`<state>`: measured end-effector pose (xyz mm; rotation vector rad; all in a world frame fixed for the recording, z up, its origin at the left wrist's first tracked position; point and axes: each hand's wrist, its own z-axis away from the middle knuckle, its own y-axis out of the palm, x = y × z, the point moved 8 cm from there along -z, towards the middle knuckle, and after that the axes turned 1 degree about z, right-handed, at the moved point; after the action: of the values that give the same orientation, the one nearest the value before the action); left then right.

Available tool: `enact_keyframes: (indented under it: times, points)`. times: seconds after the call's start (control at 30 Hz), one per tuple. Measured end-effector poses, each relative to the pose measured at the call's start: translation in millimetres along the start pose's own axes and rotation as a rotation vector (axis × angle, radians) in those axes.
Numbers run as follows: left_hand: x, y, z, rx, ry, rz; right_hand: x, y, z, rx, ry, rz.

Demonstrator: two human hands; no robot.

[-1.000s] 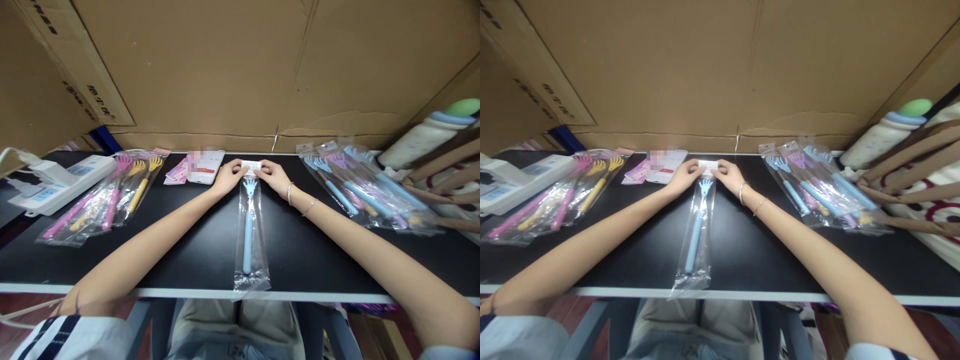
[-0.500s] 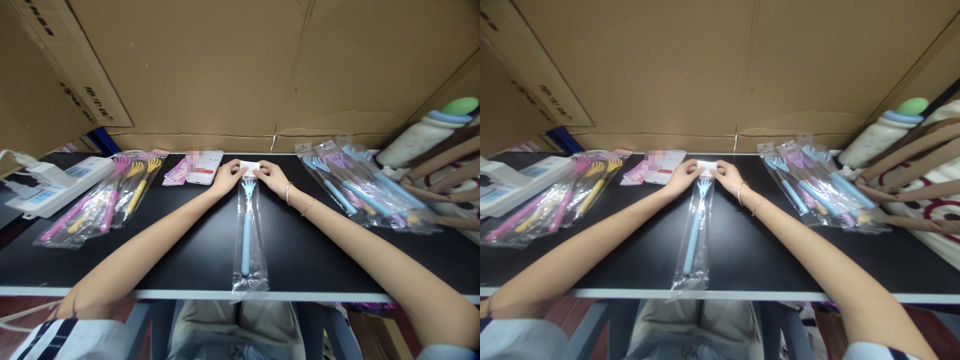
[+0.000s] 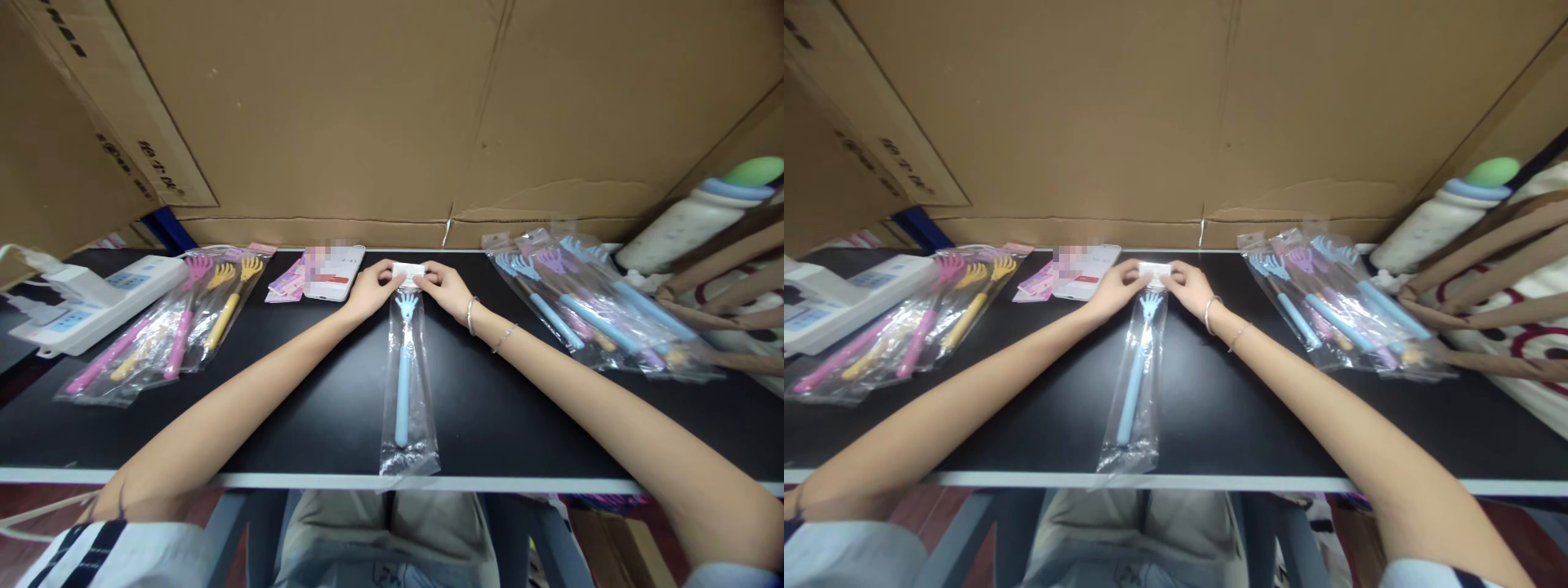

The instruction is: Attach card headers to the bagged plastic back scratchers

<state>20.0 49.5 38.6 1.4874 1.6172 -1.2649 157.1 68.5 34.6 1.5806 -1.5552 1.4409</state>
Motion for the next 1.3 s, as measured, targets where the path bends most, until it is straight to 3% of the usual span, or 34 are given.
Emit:
enact_keyframes:
  times: [1.3]
  points:
    - [-0.4, -1.3, 0.5, -0.027, -0.013, -0.081, 1.0, 4.0, 0.2, 0.021, -0.005, 0.021]
